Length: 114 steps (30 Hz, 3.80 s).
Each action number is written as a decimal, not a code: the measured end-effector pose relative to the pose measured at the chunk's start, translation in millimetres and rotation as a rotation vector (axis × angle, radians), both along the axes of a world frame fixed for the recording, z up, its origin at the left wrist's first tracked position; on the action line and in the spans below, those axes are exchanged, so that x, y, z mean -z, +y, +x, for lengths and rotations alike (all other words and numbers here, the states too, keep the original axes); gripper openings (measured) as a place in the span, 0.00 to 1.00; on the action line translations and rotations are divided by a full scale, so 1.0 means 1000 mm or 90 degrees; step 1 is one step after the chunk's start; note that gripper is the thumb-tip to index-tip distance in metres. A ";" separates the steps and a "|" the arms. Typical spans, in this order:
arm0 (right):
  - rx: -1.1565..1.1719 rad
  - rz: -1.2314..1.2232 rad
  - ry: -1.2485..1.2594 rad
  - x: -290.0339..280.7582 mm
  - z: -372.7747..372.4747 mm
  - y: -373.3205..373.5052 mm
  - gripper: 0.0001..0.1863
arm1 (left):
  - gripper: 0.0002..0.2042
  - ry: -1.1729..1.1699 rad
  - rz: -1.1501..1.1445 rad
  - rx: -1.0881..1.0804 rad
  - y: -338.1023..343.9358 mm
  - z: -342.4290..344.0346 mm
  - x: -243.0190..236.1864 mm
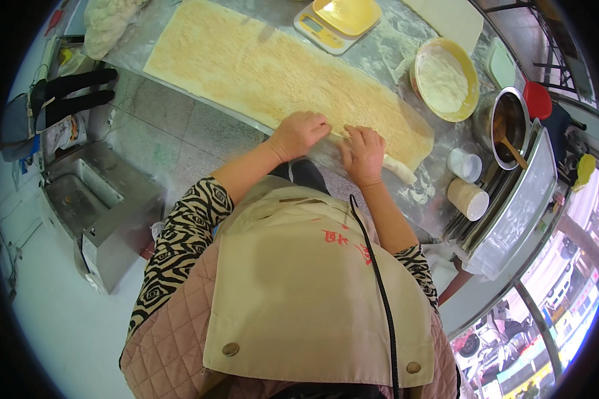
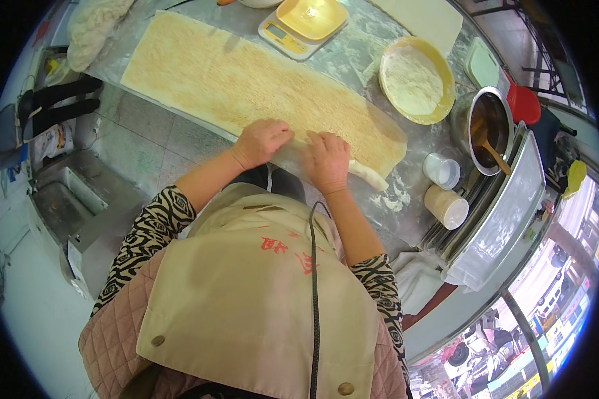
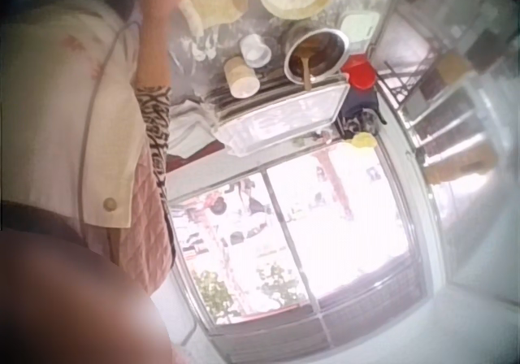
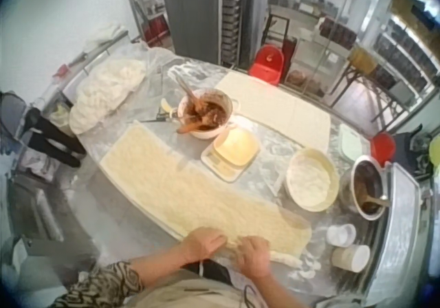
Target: The person brushes a dark paste onto a flat dough sheet, then spreads a yellow liquid over it. They sprinkle a granular topping and a white powder across the surface, then roll the dough into a log.
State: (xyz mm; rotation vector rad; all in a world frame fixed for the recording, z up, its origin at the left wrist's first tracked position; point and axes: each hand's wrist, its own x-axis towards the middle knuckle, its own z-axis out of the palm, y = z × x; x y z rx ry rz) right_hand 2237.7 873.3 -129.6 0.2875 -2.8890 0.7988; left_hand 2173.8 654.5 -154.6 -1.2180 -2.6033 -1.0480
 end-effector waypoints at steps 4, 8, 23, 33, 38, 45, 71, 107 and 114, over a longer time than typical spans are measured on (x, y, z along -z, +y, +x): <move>-0.038 0.064 -0.079 0.001 -0.010 0.008 0.15 | 0.14 -0.042 0.021 0.039 0.000 0.036 0.003; -0.186 -0.016 -0.042 0.009 -0.033 -0.011 0.12 | 0.14 -0.120 0.027 0.072 -0.012 0.058 0.014; -0.130 -0.060 -0.082 -0.008 -0.050 -0.005 0.16 | 0.24 -0.142 -0.017 0.177 -0.020 0.073 0.006; -0.127 0.056 -0.051 0.004 0.010 0.008 0.21 | 0.18 -0.051 0.071 0.094 -0.014 0.030 0.011; -0.112 0.049 -0.034 0.018 0.002 0.014 0.21 | 0.14 0.045 -0.013 0.089 -0.022 -0.007 0.013; -0.134 0.016 -0.188 -0.005 0.001 0.018 0.17 | 0.11 0.077 -0.093 0.050 -0.025 0.009 -0.003; -0.123 0.090 -0.136 0.003 -0.039 -0.099 0.17 | 0.15 -0.917 0.668 -0.745 -0.177 0.020 0.016; -0.073 0.154 -0.200 -0.005 -0.071 -0.182 0.15 | 0.13 0.037 -0.013 0.161 -0.245 -0.116 0.032; -0.011 0.066 -0.124 -0.002 -0.084 -0.238 0.19 | 0.05 -0.014 -0.053 0.126 -0.234 -0.124 0.021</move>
